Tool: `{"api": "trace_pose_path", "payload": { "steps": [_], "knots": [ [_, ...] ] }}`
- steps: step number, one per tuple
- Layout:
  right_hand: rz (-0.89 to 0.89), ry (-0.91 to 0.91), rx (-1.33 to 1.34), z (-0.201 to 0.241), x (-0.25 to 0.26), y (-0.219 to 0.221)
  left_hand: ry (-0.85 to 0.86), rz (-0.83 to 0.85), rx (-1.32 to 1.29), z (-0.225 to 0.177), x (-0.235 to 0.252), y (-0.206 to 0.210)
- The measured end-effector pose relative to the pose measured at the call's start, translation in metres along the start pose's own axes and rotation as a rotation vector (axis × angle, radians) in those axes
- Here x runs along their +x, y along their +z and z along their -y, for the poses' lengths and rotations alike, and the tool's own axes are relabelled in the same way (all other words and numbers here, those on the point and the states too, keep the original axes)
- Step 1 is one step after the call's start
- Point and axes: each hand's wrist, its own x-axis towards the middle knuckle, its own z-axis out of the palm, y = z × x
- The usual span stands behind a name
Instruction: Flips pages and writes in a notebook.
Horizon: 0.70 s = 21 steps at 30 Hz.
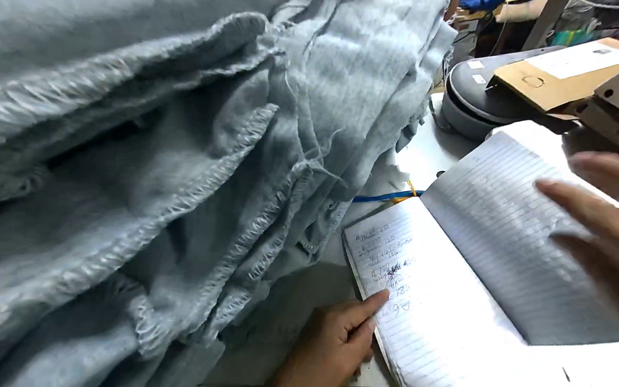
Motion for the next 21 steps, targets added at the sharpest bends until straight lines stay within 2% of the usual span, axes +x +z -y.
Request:
{"api": "trace_pose_path", "payload": {
  "steps": [2, 4, 7, 8, 10, 13, 16, 19, 21],
  "knots": [
    [-0.012, -0.117, 0.069, 0.022, -0.012, 0.025, 0.044, -0.011, 0.037, 0.003, -0.001, 0.001],
    [-0.083, -0.175, 0.104, 0.024, -0.018, 0.073, 0.067, -0.021, 0.042, 0.006, 0.000, 0.002],
    [-0.204, -0.214, 0.054, 0.022, -0.031, 0.131, -0.061, 0.063, 0.108, -0.005, -0.002, -0.007],
    [-0.191, -0.229, 0.042, 0.024, -0.037, 0.139, -0.030, 0.039, 0.223, -0.008, -0.002, -0.012],
    [-0.163, -0.265, 0.046, 0.024, -0.047, 0.148, 0.095, -0.134, 0.459, -0.017, 0.002, -0.017],
    [-0.195, -0.316, 0.069, 0.018, -0.049, 0.152, 0.235, -0.249, 0.446, -0.046, 0.030, -0.024],
    [-0.214, -0.361, 0.076, 0.012, -0.049, 0.153, 0.409, -0.201, 0.320, -0.060, 0.083, -0.016],
    [-0.182, -0.380, 0.149, 0.007, -0.052, 0.150, 0.379, -0.060, 0.134, -0.057, 0.126, 0.003],
    [-0.112, -0.377, 0.238, 0.004, -0.054, 0.145, 0.434, -0.020, 0.105, -0.041, 0.146, 0.017]
  ]
}}
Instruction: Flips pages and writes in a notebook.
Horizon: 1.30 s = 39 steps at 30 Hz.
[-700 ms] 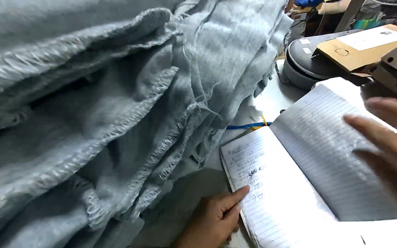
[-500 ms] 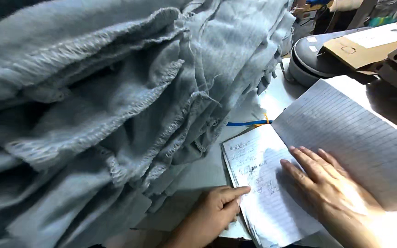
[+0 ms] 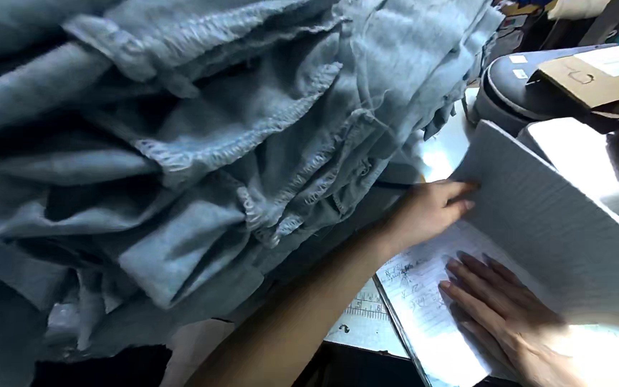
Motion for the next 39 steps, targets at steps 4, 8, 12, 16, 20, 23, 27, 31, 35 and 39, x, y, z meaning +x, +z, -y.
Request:
{"api": "trace_pose_path", "payload": {
  "steps": [4, 8, 12, 16, 20, 23, 27, 31, 35, 39],
  "knots": [
    [0.110, 0.040, 0.151, -0.004, -0.002, -0.015, 0.115, 0.064, -0.130, 0.032, -0.002, 0.011],
    [0.116, 0.160, 0.436, -0.011, -0.001, -0.026, -0.035, 0.030, -0.446, 0.033, -0.008, -0.020],
    [0.189, 0.081, 0.284, -0.007, 0.003, -0.023, -0.065, -0.107, -0.550, 0.042, -0.004, -0.023],
    [0.222, 0.041, 0.175, -0.005, 0.003, -0.022, 0.019, -0.020, -0.141, 0.035, -0.008, -0.016],
    [0.258, 0.024, 0.085, 0.000, 0.005, -0.023, 0.045, -0.001, -0.178, 0.041, -0.007, -0.017],
    [0.238, 0.011, 0.073, 0.001, 0.005, -0.022, 0.019, 0.026, -0.141, 0.039, -0.008, -0.018],
    [0.287, -0.009, 0.140, 0.000, 0.007, -0.028, 0.024, 0.016, -0.105, 0.036, -0.009, -0.016],
    [0.285, -0.018, 0.176, -0.002, 0.006, -0.027, 0.017, 0.035, -0.076, 0.037, -0.008, -0.015],
    [0.268, -0.020, 0.173, -0.002, 0.003, -0.026, 0.029, 0.052, -0.040, 0.036, -0.007, -0.013],
    [0.249, -0.023, 0.177, -0.003, 0.001, -0.026, 0.052, 0.056, -0.007, 0.038, -0.008, -0.012]
  ]
}}
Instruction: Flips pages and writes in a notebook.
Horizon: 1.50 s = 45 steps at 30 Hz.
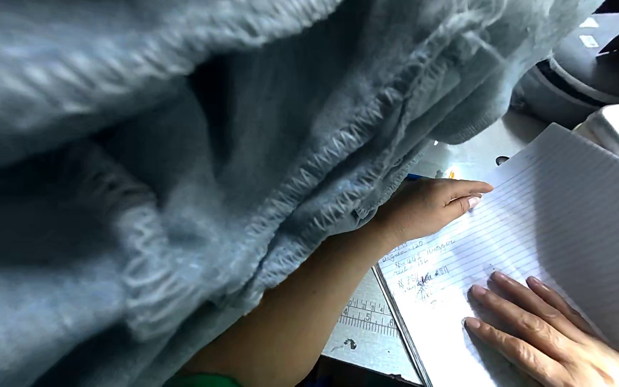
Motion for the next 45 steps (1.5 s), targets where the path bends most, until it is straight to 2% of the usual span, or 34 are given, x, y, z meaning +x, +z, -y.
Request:
{"api": "trace_pose_path", "payload": {
  "steps": [24, 45],
  "knots": [
    [-0.111, 0.013, -0.017, 0.000, -0.003, 0.006, 0.065, 0.013, 0.087, 0.003, -0.001, 0.003],
    [-0.285, -0.035, 0.044, -0.004, -0.013, 0.012, 0.082, -0.003, 0.106, 0.004, -0.002, 0.005]
  ]
}}
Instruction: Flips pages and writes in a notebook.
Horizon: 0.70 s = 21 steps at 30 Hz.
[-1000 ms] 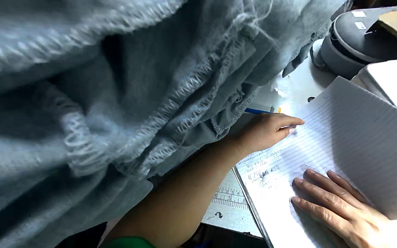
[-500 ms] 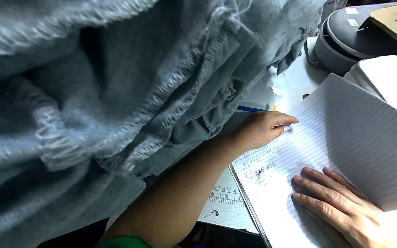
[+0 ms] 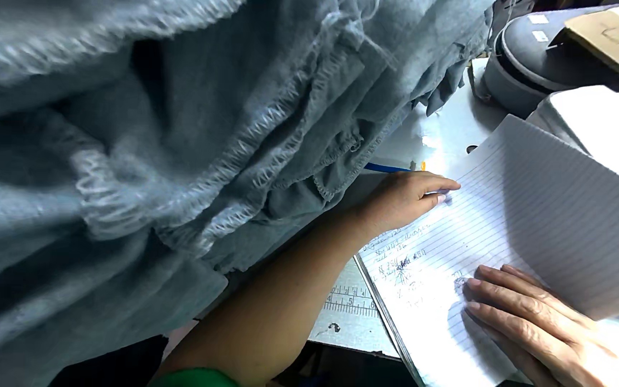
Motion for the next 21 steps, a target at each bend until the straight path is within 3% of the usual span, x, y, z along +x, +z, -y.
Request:
{"api": "trace_pose_path", "payload": {
  "steps": [14, 21],
  "knots": [
    [-0.089, -0.035, 0.125, 0.008, -0.015, -0.003, -0.001, 0.023, 0.003, -0.001, 0.001, -0.001],
    [-0.209, 0.002, 0.110, 0.023, -0.046, -0.042, 0.027, -0.007, 0.057, 0.001, -0.002, 0.002]
  ]
}}
